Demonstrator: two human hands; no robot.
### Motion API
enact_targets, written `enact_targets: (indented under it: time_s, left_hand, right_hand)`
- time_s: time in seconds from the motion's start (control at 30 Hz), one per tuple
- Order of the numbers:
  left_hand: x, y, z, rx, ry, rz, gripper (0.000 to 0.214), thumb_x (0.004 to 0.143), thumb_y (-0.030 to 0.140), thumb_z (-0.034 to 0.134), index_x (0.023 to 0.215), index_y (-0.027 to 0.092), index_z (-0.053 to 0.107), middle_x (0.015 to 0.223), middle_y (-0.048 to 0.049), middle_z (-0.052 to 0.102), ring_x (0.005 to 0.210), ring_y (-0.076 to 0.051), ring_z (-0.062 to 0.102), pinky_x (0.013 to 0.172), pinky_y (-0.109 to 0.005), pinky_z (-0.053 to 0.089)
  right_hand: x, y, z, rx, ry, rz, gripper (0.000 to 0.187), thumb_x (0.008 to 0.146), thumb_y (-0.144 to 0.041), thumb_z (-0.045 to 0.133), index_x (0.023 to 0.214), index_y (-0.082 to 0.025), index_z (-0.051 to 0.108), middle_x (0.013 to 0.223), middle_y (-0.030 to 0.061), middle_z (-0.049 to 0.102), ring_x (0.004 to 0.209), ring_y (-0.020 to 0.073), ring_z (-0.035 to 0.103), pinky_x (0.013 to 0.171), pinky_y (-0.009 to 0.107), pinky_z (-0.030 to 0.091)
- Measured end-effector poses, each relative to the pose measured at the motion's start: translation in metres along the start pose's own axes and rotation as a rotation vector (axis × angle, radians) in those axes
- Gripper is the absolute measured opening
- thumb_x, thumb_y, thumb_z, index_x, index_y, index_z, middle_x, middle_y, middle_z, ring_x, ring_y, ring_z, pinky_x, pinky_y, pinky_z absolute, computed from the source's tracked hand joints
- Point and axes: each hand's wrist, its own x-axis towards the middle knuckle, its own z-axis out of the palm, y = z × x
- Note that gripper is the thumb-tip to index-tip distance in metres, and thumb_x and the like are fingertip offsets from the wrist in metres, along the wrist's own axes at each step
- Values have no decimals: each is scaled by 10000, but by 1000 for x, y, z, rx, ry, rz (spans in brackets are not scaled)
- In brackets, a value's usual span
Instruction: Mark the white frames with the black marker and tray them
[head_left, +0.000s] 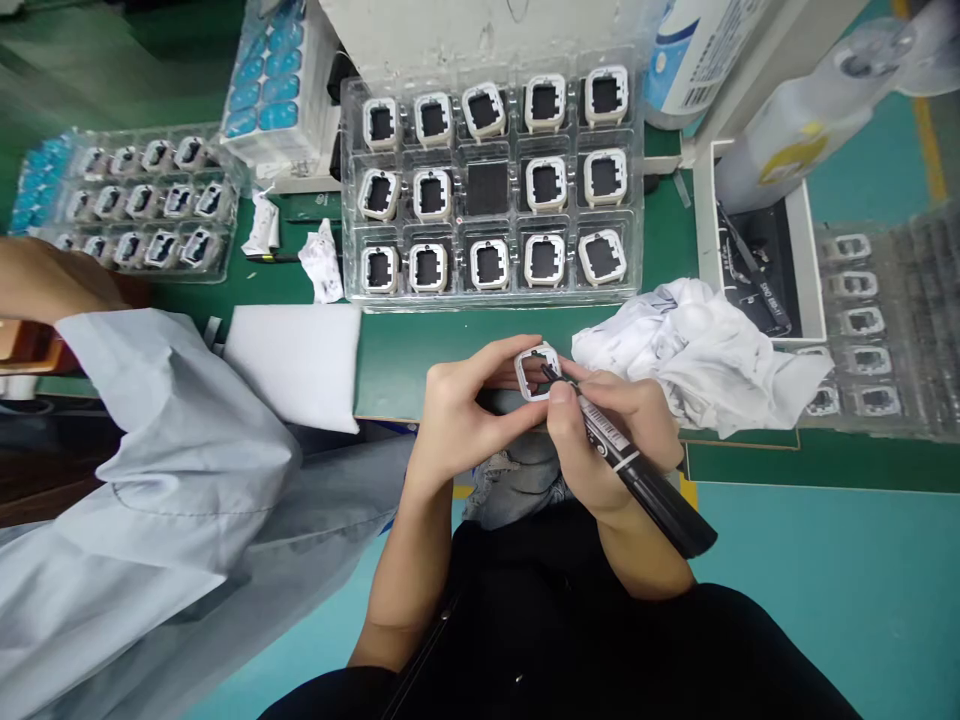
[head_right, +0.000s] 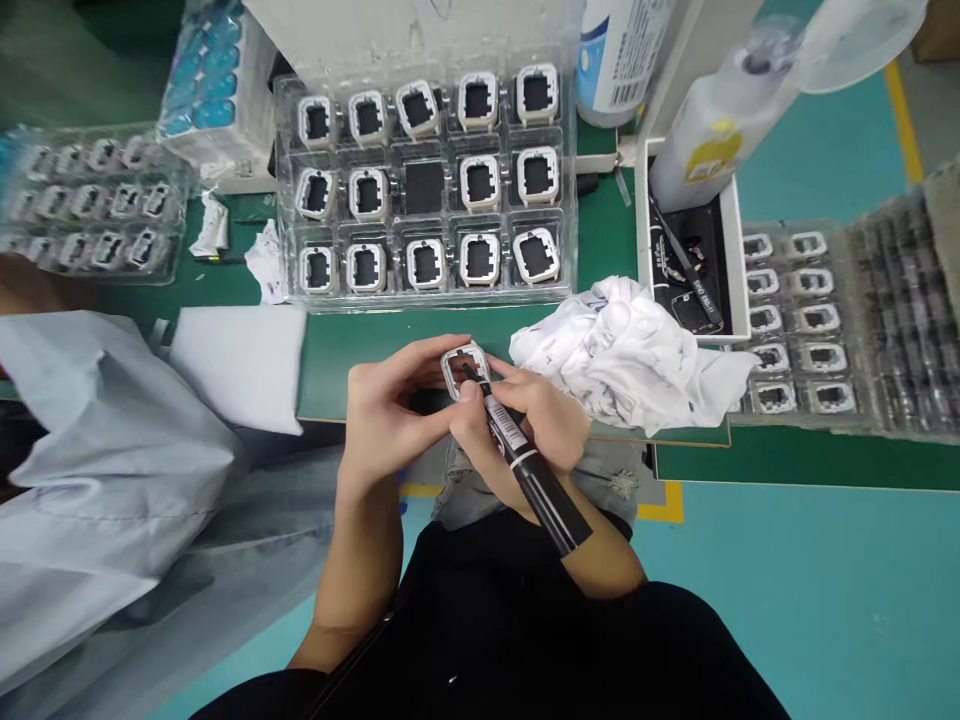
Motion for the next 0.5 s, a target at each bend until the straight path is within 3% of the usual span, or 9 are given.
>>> enact_targets:
  time_s: [0.13,0.33,0.5]
  left_hand:
    - [1,-1,-2,-17,-6,-10,584,1012,490,1102,1525,275,922,1239,-49,999,1063,-269,1000,1057,-334,833]
    - [6,-3,-8,-53,-60,14,610,1047,419,1081,1614,289,895,1313,-59,995,1105,-265,1000,1062,-325,828]
    - [6,-6,-10,-49,-85,29,622,1067,330,1048,1662,302,868,1321,-64,992,1120,-267,998,1072,-338,828]
  right_hand:
    - [1,0,0,33,3,-25,155,1114,-206,862,1167,-288,742,963,2,907,939,297,997,876,430,893]
    - [7,3,-6,109,-99,-152,239,1096,-119,800,1227,-294,703,797,-94,761,589,170,793,978,515,902]
    - [8,3,-6,132,-84,-181,311,1039,-52,826,1213,-269,686,812,-81,773,615,172,812,965,533,904]
